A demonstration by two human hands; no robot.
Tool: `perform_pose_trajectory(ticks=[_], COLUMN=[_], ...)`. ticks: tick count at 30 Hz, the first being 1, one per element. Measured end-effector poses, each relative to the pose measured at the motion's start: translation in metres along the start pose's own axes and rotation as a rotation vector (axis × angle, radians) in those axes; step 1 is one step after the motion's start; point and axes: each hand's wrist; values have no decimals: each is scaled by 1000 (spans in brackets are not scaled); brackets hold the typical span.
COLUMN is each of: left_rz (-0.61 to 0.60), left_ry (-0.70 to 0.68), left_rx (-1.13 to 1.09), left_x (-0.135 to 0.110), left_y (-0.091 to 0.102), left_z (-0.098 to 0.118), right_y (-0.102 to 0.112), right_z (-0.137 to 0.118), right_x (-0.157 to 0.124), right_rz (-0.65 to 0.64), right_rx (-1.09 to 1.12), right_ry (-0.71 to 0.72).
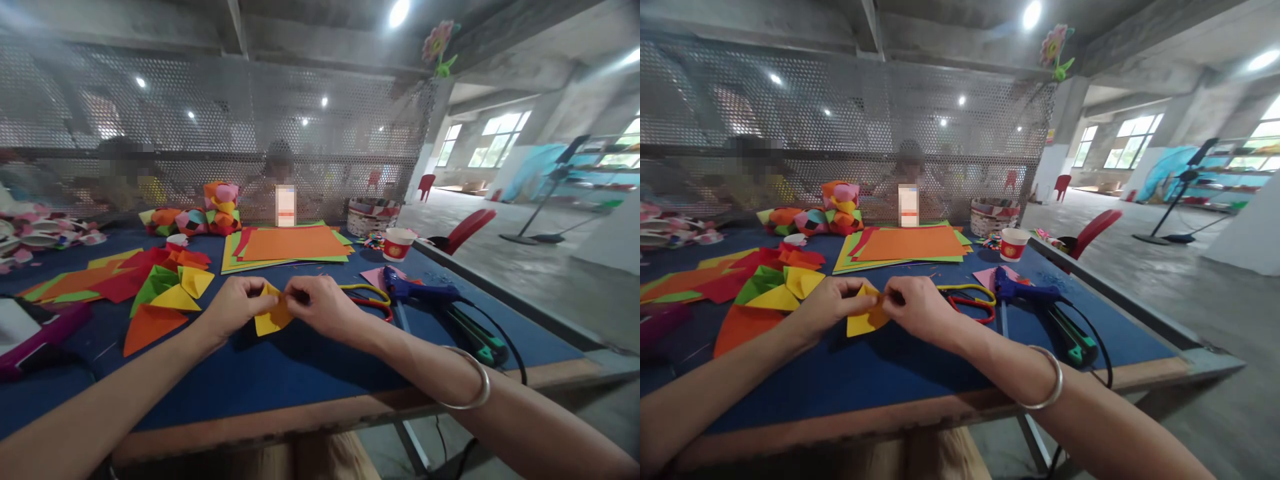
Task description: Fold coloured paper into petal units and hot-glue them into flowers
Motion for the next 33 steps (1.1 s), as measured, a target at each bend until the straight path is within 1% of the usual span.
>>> perform_pose_trajectory(ticks=[5, 10, 12, 14, 18, 21, 24, 26, 28, 30, 33], left_rz=[80, 50, 34, 41, 111, 155, 171, 170, 173, 198, 242], left_ry=[13, -28, -67, -127, -239, -321, -346, -385, -453, -514, -531], left_rx=[-86, -89, -41, 54, 280, 393, 486, 529, 544, 550, 535], left_x=[-2, 0, 0, 1, 2, 4, 4, 2, -1, -3, -5], left_y=[0, -1, -1, -1, 0, 0, -1, -1, -1, 0, 0], left_z=[5, 5, 5, 5, 3, -1, -3, -1, 1, 3, 5], right_y=[0, 1, 2, 3, 3, 3, 3, 3, 3, 3, 3], right_z=[7, 8, 6, 4, 5, 8, 10, 11, 12, 12, 10], right_x=[3, 3, 2, 0, -1, -1, -1, -1, -2, -2, -2], right_rz=[45, 36, 42, 44, 30, 20, 12, 5, -9, -17, -13], right_rx=[45, 25, -10, -34, -55, -62, -72, -73, -74, -80, -67], right_ry=[-23, 16, 44, 77, 113, 123, 134, 153, 194, 239, 250])
Point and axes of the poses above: each hand's wrist, its own x-axis towards the middle knuckle, its own y-axis out of the back of the hand, z = x × y, and after that the axes turned 15 degrees about x, right-handed
